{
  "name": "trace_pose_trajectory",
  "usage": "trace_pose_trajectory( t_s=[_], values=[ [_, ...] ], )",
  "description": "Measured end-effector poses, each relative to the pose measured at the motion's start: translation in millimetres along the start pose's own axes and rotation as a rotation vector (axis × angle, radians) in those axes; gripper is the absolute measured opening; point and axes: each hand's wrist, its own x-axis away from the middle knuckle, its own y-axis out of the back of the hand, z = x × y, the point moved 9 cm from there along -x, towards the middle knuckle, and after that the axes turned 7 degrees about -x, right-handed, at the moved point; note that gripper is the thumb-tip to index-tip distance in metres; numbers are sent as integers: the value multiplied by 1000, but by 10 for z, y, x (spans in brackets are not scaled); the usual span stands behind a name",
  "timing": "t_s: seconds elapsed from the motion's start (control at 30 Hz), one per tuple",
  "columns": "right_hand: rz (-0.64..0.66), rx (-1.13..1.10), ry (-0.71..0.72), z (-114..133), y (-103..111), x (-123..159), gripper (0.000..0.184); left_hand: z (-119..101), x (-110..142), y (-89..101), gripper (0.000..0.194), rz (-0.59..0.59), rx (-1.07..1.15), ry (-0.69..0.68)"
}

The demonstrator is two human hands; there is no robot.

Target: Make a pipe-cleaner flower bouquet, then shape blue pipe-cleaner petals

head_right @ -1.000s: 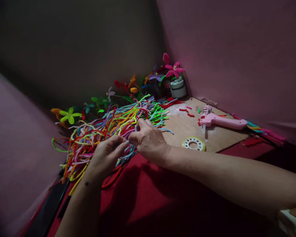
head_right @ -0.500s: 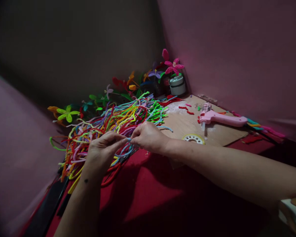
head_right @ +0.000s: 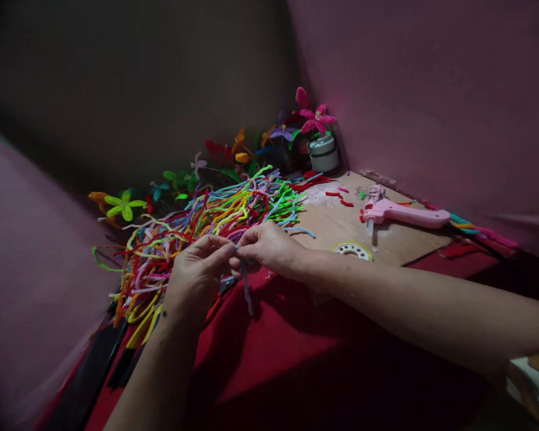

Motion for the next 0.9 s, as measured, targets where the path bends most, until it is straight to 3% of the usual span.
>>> trace_pose_trajectory(
  t_s=[0.27,0.43,0.6,0.8,0.9],
  values=[
    [139,-154,-112,-176,-88,-16,11,-87,-14,72,13,-65,-132,-70],
    [124,29,-142,-148,-138,44,19,-62,-39,169,13,-162,-304,-54],
    [66,254,-31,-17,-144,53,22,55,-85,203,19,-157,-215,74],
    [96,50,-112,-146,-129,50,20,-51,-54,173,18,-148,-214,26],
    [106,65,-144,-184,-140,60,21,-17,-65,181,20,-146,-240,24]
  ],
)
